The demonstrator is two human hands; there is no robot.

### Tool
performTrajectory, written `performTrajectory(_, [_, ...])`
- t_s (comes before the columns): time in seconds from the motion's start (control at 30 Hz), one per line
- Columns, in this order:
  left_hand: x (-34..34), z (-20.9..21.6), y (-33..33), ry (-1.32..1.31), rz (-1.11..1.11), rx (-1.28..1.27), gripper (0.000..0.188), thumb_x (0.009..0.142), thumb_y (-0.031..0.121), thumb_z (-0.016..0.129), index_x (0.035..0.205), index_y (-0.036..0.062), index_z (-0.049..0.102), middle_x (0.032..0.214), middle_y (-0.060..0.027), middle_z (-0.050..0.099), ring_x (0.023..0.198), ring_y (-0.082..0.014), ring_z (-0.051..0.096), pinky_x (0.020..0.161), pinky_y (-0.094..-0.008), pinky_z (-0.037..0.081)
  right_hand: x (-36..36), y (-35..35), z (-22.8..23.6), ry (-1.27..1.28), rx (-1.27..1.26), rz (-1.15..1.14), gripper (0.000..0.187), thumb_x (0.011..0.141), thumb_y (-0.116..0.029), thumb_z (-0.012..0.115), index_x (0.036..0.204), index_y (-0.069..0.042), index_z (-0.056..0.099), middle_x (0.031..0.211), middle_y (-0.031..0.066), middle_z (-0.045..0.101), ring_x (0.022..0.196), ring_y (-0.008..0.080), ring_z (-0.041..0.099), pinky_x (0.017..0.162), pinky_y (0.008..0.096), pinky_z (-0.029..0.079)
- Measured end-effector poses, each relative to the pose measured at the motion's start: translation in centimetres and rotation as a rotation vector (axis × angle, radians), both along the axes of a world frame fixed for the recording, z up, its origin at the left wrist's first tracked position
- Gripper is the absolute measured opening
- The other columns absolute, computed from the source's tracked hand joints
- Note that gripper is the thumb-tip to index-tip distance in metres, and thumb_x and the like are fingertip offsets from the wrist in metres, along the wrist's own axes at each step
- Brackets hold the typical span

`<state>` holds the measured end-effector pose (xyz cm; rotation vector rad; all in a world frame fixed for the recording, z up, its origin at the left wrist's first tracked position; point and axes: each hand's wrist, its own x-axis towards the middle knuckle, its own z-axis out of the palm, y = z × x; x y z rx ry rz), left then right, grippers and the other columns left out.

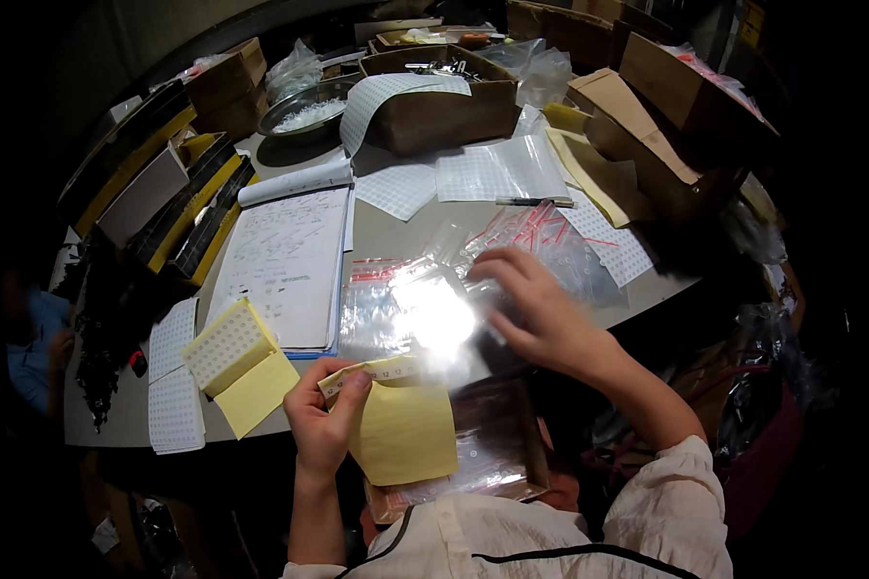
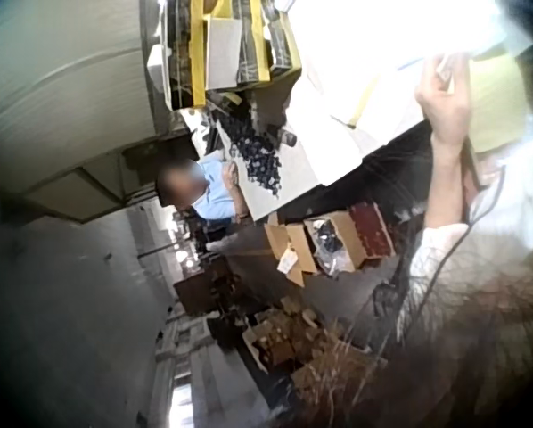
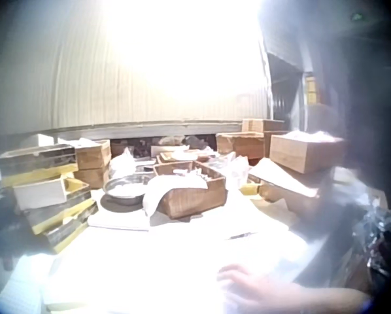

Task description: The person sits at a cluttered table and repeatedly picks up small yellow notepads, opens them, and places them into clear plastic bags. The person handles the items one by one, occasionally adjusting the stack of notepads or the pile of bags on the table.

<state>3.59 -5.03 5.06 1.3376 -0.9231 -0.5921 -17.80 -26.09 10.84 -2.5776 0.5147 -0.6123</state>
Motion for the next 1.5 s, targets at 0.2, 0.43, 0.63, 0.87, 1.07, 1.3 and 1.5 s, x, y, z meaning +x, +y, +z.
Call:
performTrajectory(0.2, [0.0,0.1,0.2,-0.024,-0.044,0.001,0.012,0.097,0.008,0.071,0.102,-0.0034,0.069,0.085,-0.0006,0.069,0.074,-0.0034,0.061,0.064,-0.0186,0.047,2.5,2.4,-0.9,0.011,0.330,0.332,0.028,0.097,-0.020,0.072,0.116,-0.002,0.063,0.106,0.0115,0.067,0.100,0.0250,0.065,0.088,0.0358,0.052])
performTrajectory(0.43, [0.1,0.0,-0.4,-0.082,-0.016,0.046,0.012,0.096,0.007,0.072,0.099,-0.0043,0.070,0.084,-0.0004,0.069,0.075,-0.0042,0.061,0.066,-0.0198,0.047,3.1,3.7,-2.3,-0.106,-0.275,0.263,0.024,0.083,-0.009,0.074,0.104,-0.003,0.065,0.099,0.0101,0.064,0.093,0.0280,0.063,0.080,0.0371,0.051])
performTrajectory(0.63, [0.0,0.6,-0.7,-0.078,0.010,0.089,0.011,0.096,0.007,0.071,0.095,-0.0039,0.070,0.082,-0.0001,0.069,0.074,-0.0042,0.059,0.066,-0.0210,0.046,2.4,4.4,-3.3,-0.193,-0.644,0.278,0.034,0.071,-0.010,0.071,0.103,0.000,0.067,0.095,0.0093,0.062,0.086,0.0249,0.063,0.077,0.0375,0.052])
performTrajectory(0.87, [0.3,1.1,-1.2,-0.129,0.037,0.177,0.016,0.095,0.015,0.071,0.093,-0.0013,0.070,0.074,-0.0083,0.071,0.070,-0.0089,0.064,0.066,-0.0285,0.052,1.8,3.9,-1.8,-0.129,-0.812,0.591,0.027,0.072,-0.013,0.066,0.097,-0.006,0.070,0.097,0.0037,0.064,0.085,0.0191,0.061,0.081,0.0338,0.054])
performTrajectory(1.07, [0.3,1.0,-1.1,-0.100,0.072,0.177,0.017,0.095,0.016,0.071,0.093,-0.0007,0.071,0.075,-0.0095,0.072,0.069,-0.0112,0.066,0.067,-0.0297,0.052,4.3,0.2,0.7,-0.080,-0.176,0.401,0.019,0.084,-0.006,0.075,0.101,-0.002,0.068,0.090,0.0120,0.066,0.080,0.0264,0.065,0.070,0.0379,0.052])
performTrajectory(1.3, [0.5,1.0,-1.0,-0.078,0.034,0.132,0.011,0.095,0.008,0.072,0.094,-0.0030,0.071,0.079,-0.0010,0.070,0.074,-0.0052,0.061,0.067,-0.0225,0.048,7.9,-3.9,-0.6,0.317,0.052,0.173,0.025,0.092,-0.021,0.072,0.099,0.001,0.063,0.088,0.0185,0.067,0.082,0.0390,0.066,0.073,0.0452,0.051])
performTrajectory(1.5, [0.4,0.6,-0.5,-0.131,-0.004,0.095,0.009,0.094,0.007,0.073,0.095,-0.0023,0.072,0.082,-0.0016,0.071,0.075,-0.0062,0.062,0.068,-0.0233,0.050,5.4,-5.4,-0.1,0.493,0.052,-0.082,0.038,0.091,-0.035,0.079,0.093,0.000,0.064,0.083,0.0185,0.068,0.080,0.0354,0.069,0.071,0.0425,0.052])
